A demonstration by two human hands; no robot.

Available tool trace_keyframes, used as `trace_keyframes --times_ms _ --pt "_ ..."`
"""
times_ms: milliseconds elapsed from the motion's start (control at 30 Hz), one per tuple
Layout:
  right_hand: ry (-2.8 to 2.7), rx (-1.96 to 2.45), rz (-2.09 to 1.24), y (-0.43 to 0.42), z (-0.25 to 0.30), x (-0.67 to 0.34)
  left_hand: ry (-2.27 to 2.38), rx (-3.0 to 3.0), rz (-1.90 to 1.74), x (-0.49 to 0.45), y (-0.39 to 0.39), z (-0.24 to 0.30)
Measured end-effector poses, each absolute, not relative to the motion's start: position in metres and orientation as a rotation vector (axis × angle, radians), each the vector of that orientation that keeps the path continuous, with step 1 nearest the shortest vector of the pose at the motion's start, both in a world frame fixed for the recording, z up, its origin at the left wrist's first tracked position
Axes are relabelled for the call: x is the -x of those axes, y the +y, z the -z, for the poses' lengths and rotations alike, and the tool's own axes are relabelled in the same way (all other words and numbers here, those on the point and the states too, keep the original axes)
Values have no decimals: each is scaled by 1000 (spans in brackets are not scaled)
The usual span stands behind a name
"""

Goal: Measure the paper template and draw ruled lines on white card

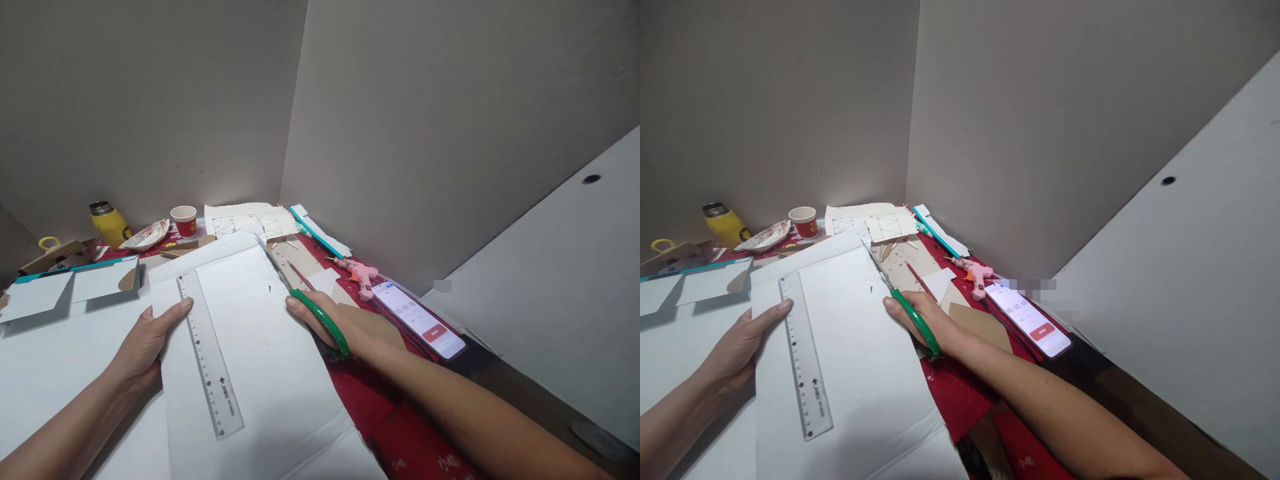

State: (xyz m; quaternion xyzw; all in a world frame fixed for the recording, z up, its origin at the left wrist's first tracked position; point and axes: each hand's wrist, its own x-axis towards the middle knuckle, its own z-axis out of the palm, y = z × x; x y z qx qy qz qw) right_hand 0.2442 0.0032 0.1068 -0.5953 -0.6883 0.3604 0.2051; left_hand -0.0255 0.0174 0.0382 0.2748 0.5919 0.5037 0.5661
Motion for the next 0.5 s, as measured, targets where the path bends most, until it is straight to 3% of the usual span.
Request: trace_keyframes --times_ms 267,500 --pt "-1931 1387 -915 13 -60 -249 1383 -618 -1219 23 17 -38" --pt "-1967 1377 -964 15 -85 -252 1368 -613 -1208 23 17 -38"
